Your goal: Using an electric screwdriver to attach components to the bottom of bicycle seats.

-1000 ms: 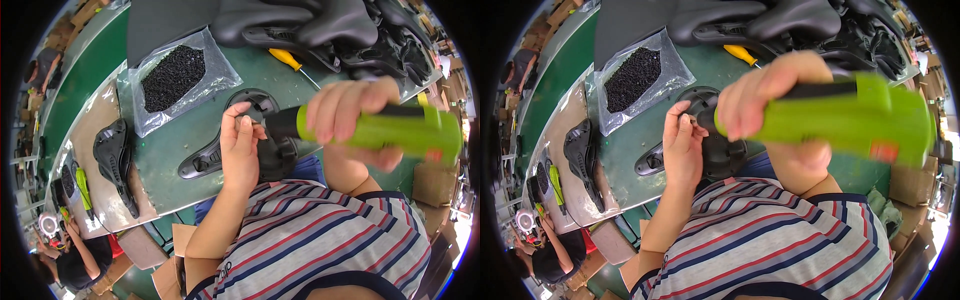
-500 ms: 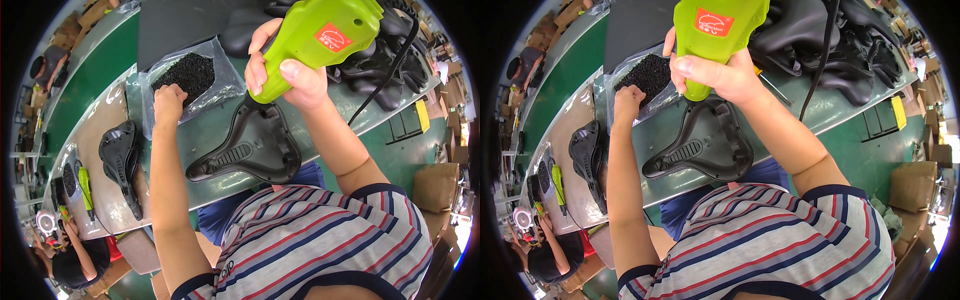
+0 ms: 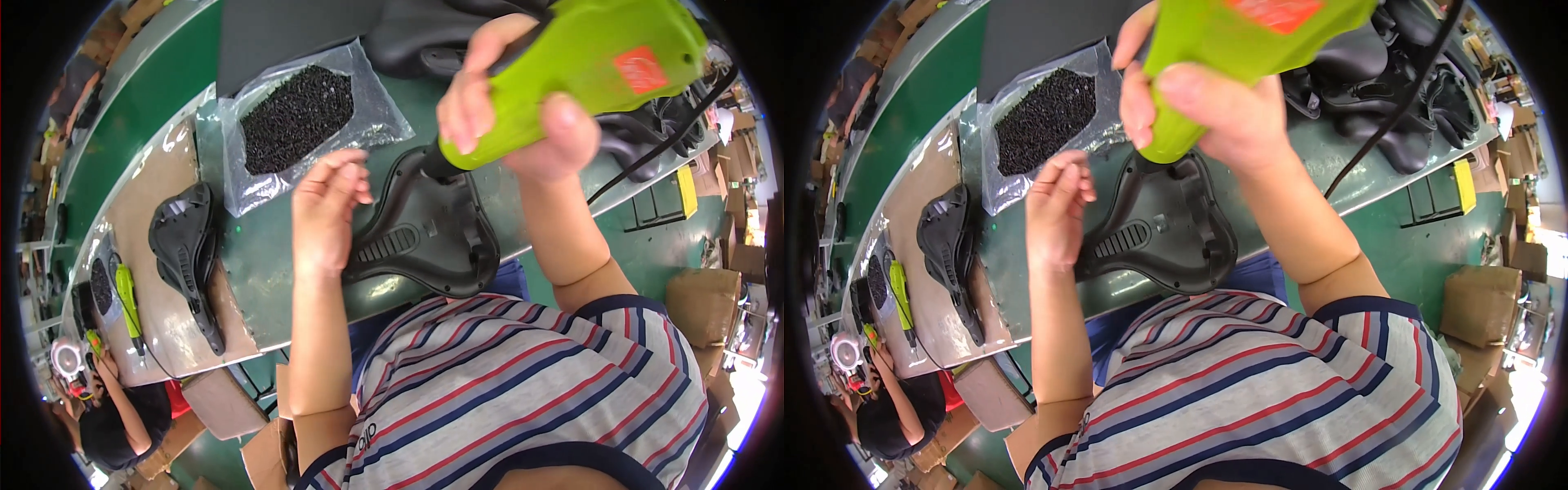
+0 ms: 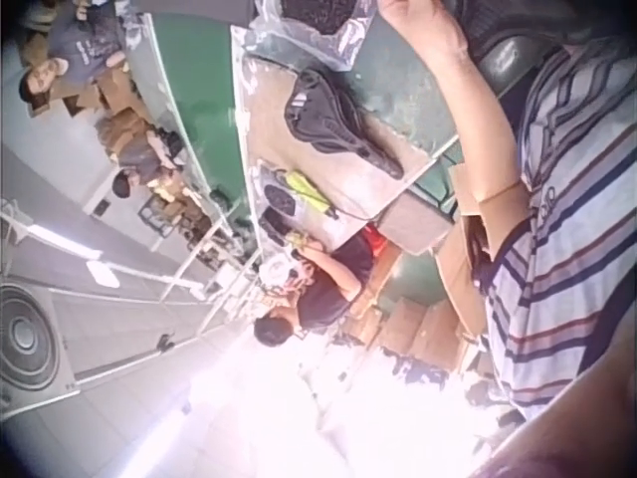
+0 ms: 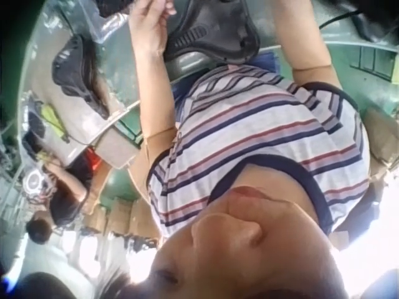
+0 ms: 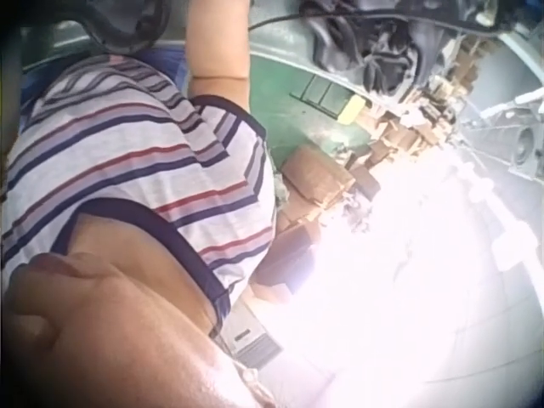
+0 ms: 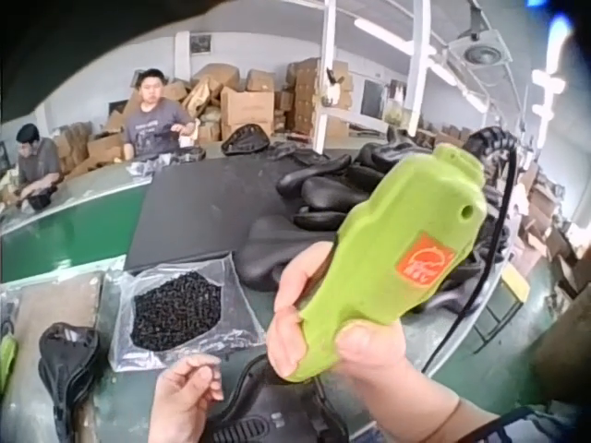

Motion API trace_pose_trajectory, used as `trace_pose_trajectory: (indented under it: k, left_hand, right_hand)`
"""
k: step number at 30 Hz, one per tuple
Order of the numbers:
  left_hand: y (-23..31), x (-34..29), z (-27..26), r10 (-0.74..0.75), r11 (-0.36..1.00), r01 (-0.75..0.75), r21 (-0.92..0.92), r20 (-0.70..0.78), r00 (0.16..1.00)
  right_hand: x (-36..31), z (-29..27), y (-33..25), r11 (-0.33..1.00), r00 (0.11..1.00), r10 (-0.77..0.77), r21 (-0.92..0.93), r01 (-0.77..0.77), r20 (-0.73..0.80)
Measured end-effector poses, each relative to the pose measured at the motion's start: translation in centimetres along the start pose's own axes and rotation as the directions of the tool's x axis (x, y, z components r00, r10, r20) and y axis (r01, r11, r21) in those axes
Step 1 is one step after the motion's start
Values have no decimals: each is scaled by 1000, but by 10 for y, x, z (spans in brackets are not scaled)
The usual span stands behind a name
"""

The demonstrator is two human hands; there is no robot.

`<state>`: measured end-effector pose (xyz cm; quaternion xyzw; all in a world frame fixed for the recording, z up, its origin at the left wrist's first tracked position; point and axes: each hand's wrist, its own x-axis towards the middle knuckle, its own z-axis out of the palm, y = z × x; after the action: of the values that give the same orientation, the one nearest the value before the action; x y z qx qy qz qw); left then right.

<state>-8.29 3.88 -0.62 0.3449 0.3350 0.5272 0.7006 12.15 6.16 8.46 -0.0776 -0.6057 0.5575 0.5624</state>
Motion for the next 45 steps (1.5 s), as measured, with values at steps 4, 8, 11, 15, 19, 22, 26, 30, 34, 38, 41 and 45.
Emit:
trace_pose_trajectory:
  k: [4, 8, 11, 15, 19, 22, 26, 30, 34, 38, 41, 45]
  left_hand:
    - [-14, -13, 35, -49, 955, -2, 297, 166, 985]
    - [-34, 4, 49, 18, 832, -145, 535, 236, 972]
    - [-45, 6, 56, 135, 694, -304, 652, 298, 945]
    - [-50, 2, 62, 234, 638, -405, 655, 336, 912]
    - [-53, 1, 59, 243, 681, -388, 621, 308, 920]
    - [-55, 5, 54, 238, 706, -375, 601, 297, 925]
    - [-47, 6, 46, 220, 726, -341, 597, 268, 938]
    - [-48, 4, 44, 390, 529, -530, 663, 365, 845]
    - [-63, 4, 54, 513, 557, -621, 552, 359, 780]
    - [-59, -8, 59, 413, 678, -528, 511, 329, 849]
    - [-57, -7, 57, 421, 658, -539, 526, 338, 842]
    - [-56, -2, 58, 410, 667, -532, 521, 339, 847]
  right_hand:
    - [-10, 9, -26, 988, 986, -46, 153, 21, 161]
    - [-36, 23, -35, 953, 984, 21, 293, -73, 178]
    - [-46, 26, -43, 943, 948, 81, 285, -173, 307]
    - [-64, 42, -47, 947, 960, 175, 229, -225, 220]
    - [-65, 55, -42, 964, 955, 208, 121, -237, 211]
    - [-58, 56, -54, 883, 833, 469, -160, -441, 293]
    - [-53, 70, -44, 894, 855, 446, -82, -441, 265]
    - [-59, 86, -12, 961, 962, 249, 97, -260, 111]
    - [-76, 85, -11, 947, 965, 261, 200, -250, -33]
    - [-78, 84, -13, 918, 960, 279, 289, -273, 20]
    - [-79, 82, -10, 923, 966, 255, 288, -254, 37]
    - [-80, 79, -8, 931, 972, 228, 280, -233, 48]
